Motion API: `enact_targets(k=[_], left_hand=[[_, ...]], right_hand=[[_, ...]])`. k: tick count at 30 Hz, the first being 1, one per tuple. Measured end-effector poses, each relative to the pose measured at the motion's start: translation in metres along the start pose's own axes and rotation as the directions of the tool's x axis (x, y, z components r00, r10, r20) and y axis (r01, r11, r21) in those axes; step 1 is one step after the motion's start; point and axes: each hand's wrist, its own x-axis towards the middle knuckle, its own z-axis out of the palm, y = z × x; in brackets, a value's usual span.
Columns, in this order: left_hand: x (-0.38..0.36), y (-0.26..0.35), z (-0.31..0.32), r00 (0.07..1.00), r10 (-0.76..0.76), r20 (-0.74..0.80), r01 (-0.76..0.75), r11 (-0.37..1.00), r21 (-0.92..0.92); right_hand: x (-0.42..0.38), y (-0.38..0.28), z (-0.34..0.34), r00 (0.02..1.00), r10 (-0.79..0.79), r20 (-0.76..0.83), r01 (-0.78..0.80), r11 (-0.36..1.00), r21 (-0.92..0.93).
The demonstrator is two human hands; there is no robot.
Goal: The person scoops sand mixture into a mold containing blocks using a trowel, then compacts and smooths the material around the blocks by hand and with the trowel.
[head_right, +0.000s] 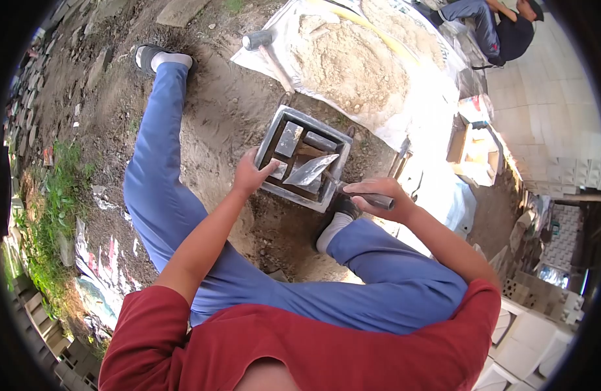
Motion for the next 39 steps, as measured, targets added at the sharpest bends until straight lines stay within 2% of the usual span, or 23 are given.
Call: enact_targets(k=[4,5,7,10,12,16,18,20,24,27,30,34,35,38,39], left_hand=[[0.003,0.0,-0.001,0.998,-0.038,0.042,0.04,0.998,-0.052],[0.002,0.001,-0.001,0.998,-0.037,0.046,0.039,0.998,-0.051],[0.002,0.002,-0.001,0.996,-0.067,0.063,0.077,0.983,-0.164],[0.004,-0.003,0.0,0.994,-0.055,0.089,0.071,0.979,-0.189],[0.005,-0.009,0.003,0.996,-0.04,0.077,0.053,0.985,-0.164],[0.005,-0.01,0.003,0.995,-0.051,0.09,0.066,0.985,-0.162],[0.004,-0.008,0.002,0.994,-0.058,0.093,0.073,0.983,-0.171],[0.005,-0.006,0.002,0.994,-0.062,0.085,0.076,0.98,-0.181],[0.005,-0.015,0.004,0.992,-0.098,0.082,0.111,0.979,-0.169],[0.0,-0.011,0.006,0.985,-0.123,0.118,0.144,0.971,-0.188],[0.009,-0.016,0.006,0.995,-0.082,0.058,0.09,0.986,-0.141],[0.002,-0.015,0.009,0.997,-0.04,0.06,0.053,0.971,-0.232],[0.001,-0.015,0.009,0.997,-0.049,0.06,0.063,0.965,-0.255],[0.012,-0.011,0.005,0.998,-0.045,0.034,0.052,0.971,-0.235],[0.008,-0.012,0.005,0.998,-0.052,0.032,0.058,0.979,-0.195]], right_hand=[[-0.002,0.002,0.005,0.998,-0.034,0.045,0.033,0.999,0.023],[-0.001,0.003,0.006,0.997,-0.04,0.069,0.04,0.999,0.0],[0.003,0.005,0.007,0.995,-0.041,0.089,0.043,0.999,-0.024],[0.014,0.01,0.008,0.988,-0.047,0.144,0.06,0.995,-0.084],[0.021,0.02,0.011,0.986,-0.097,0.133,0.095,0.995,0.019],[0.036,0.036,0.017,0.984,-0.069,0.165,0.061,0.997,0.055],[0.043,0.052,0.028,0.985,-0.068,0.159,0.063,0.997,0.033],[0.055,0.057,0.027,0.971,-0.064,0.231,0.057,0.998,0.04],[0.063,0.052,0.011,0.973,-0.062,0.222,0.043,0.995,0.091],[0.06,0.068,0.03,0.962,-0.063,0.266,0.058,0.998,0.024],[0.066,0.055,0.015,0.98,-0.09,0.177,0.079,0.994,0.071],[0.069,0.073,0.021,0.992,-0.094,0.088,0.088,0.993,0.075],[0.067,0.076,0.022,0.991,-0.113,0.066,0.104,0.986,0.127],[0.072,0.063,0.013,0.987,-0.158,0.031,0.157,0.987,0.009],[0.071,0.053,0.007,0.988,-0.117,0.102,0.112,0.992,0.05]])
